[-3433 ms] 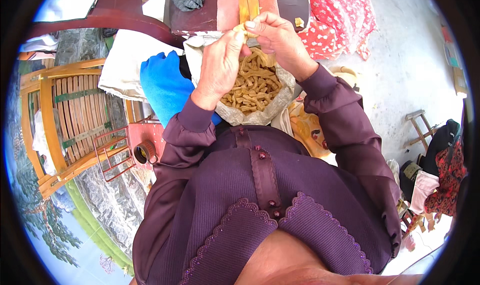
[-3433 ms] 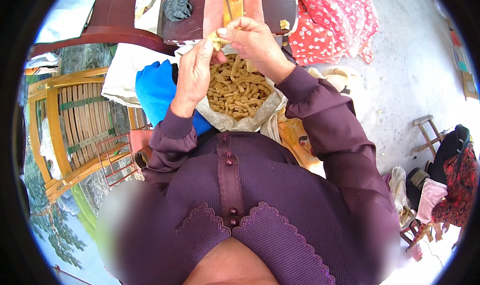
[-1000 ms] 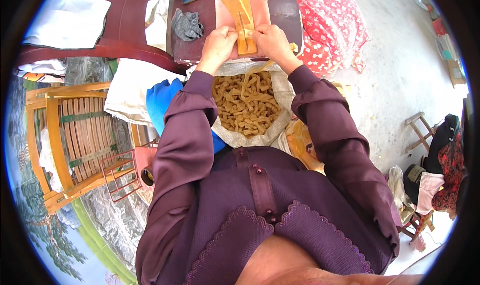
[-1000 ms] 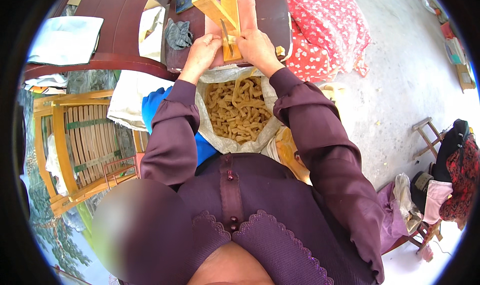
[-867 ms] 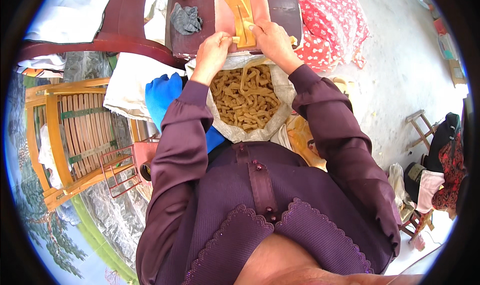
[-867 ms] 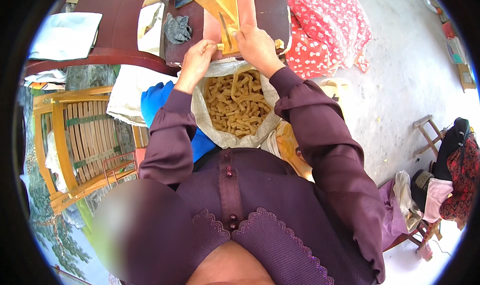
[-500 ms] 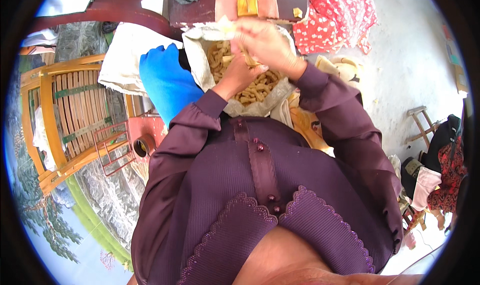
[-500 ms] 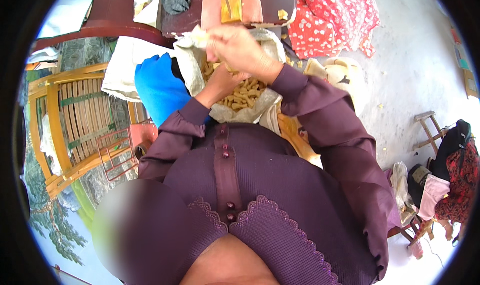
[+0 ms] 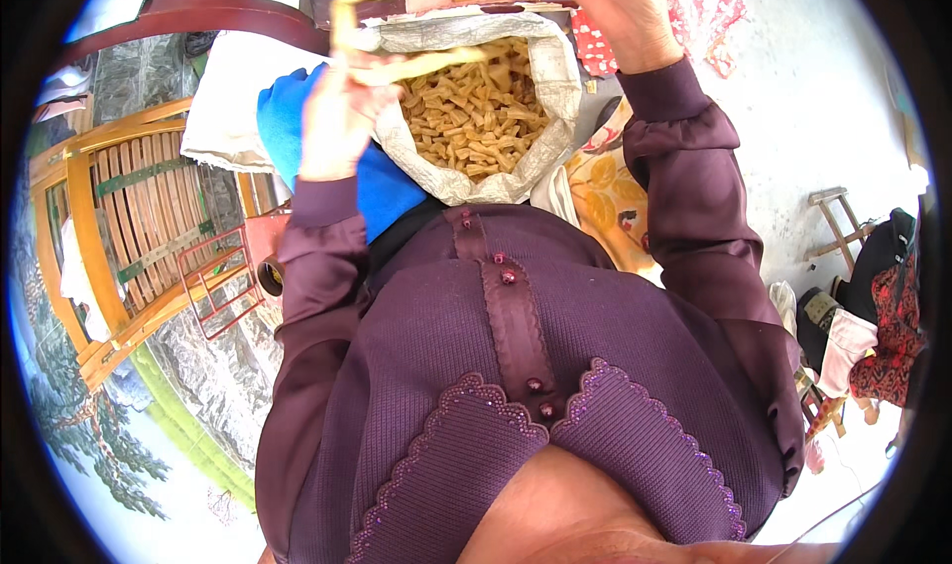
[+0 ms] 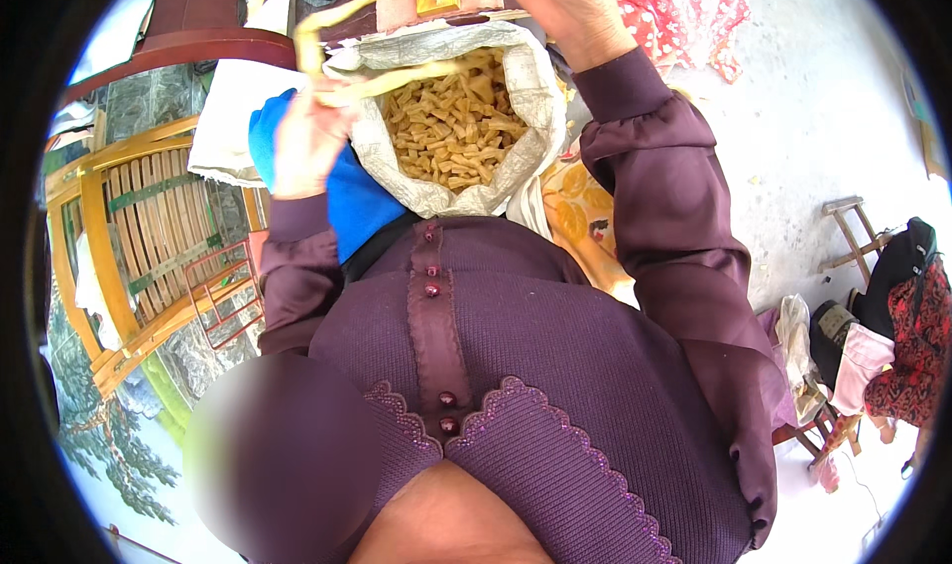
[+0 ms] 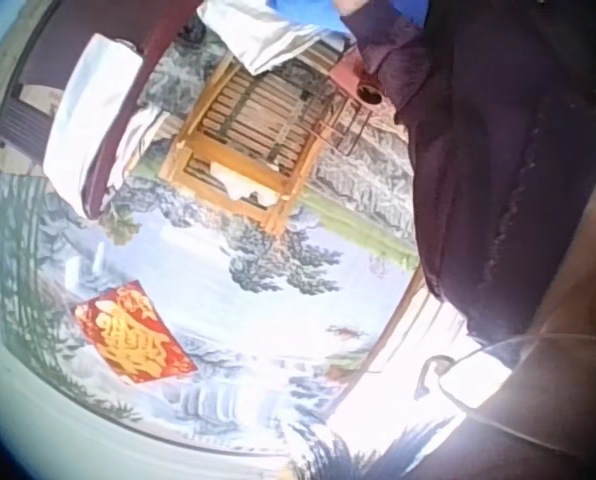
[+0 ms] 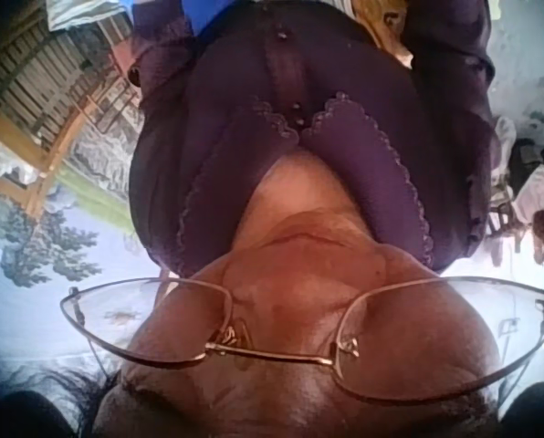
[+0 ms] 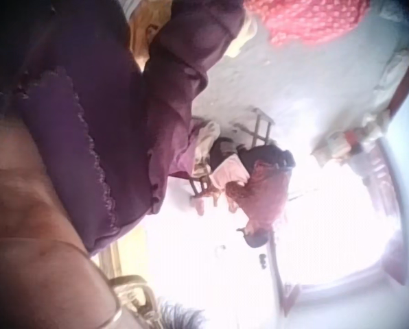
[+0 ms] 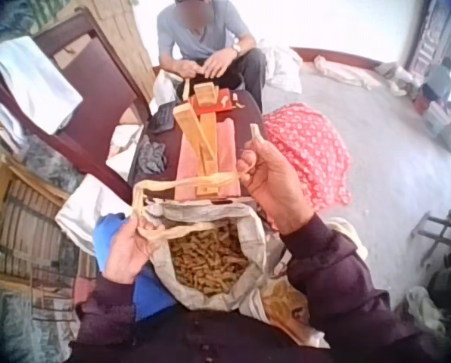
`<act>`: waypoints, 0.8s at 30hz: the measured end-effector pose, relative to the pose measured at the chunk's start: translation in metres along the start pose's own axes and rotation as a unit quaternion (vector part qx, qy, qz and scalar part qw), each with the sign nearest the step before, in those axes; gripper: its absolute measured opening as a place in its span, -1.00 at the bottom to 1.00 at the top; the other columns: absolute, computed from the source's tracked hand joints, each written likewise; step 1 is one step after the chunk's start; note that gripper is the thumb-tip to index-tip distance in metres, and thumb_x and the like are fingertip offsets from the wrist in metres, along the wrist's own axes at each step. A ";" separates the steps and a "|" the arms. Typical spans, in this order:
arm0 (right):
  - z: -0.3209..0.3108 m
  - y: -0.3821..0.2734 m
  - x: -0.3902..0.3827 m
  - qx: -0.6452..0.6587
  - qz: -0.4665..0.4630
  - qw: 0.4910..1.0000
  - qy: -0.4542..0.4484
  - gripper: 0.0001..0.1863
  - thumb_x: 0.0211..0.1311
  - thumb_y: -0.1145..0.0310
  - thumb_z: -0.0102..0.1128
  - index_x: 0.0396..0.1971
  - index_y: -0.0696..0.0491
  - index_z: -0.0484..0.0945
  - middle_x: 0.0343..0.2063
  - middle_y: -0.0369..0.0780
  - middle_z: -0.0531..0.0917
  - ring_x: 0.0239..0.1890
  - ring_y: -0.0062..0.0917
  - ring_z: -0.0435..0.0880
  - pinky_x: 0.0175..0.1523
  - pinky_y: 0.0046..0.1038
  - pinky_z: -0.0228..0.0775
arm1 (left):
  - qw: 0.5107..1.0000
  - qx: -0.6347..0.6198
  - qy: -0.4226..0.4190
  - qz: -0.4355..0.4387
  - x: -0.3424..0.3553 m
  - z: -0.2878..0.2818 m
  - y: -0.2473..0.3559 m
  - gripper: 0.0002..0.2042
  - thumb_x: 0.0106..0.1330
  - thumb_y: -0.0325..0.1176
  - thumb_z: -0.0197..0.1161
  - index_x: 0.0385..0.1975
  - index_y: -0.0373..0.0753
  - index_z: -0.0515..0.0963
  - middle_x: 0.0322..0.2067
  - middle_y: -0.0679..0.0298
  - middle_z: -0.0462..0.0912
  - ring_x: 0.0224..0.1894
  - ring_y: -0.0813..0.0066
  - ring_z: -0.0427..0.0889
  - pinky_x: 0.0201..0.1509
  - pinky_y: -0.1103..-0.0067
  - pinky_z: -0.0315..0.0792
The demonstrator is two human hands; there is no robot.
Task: The person sits and repeatedly peels thin strips from a bamboo stalk using both hands, dropping the strips into a cloth bag held between their legs. The process continues throughout the clip with no other objects handled.
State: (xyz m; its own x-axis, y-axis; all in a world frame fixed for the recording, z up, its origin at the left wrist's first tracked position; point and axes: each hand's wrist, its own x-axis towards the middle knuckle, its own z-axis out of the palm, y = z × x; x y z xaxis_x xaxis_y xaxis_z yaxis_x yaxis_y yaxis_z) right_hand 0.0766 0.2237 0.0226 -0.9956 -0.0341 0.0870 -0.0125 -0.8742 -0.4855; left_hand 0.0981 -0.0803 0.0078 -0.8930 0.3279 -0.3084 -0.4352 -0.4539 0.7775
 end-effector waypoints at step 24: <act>0.033 0.059 -0.037 -0.578 -0.216 0.780 -0.105 -0.79 0.17 0.35 0.20 -0.24 0.13 0.59 -0.49 -0.15 0.61 -0.45 -0.48 0.61 -0.29 -0.56 0.43 | 0.960 0.102 -0.095 -0.242 0.012 0.052 -0.036 -0.61 0.41 -0.10 -0.10 -0.10 -0.33 0.47 -0.11 0.21 0.54 -0.15 0.49 0.55 -0.07 0.50 0.42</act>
State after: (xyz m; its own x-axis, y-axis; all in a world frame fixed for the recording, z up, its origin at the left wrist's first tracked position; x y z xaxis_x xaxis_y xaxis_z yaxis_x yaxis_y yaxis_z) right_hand 0.1156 0.1573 0.0200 -0.8397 -0.0419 0.5415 -0.5388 0.1897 -0.8208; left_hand 0.1091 -0.0167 0.0042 -0.5469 0.6137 -0.5695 -0.7444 -0.0451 0.6662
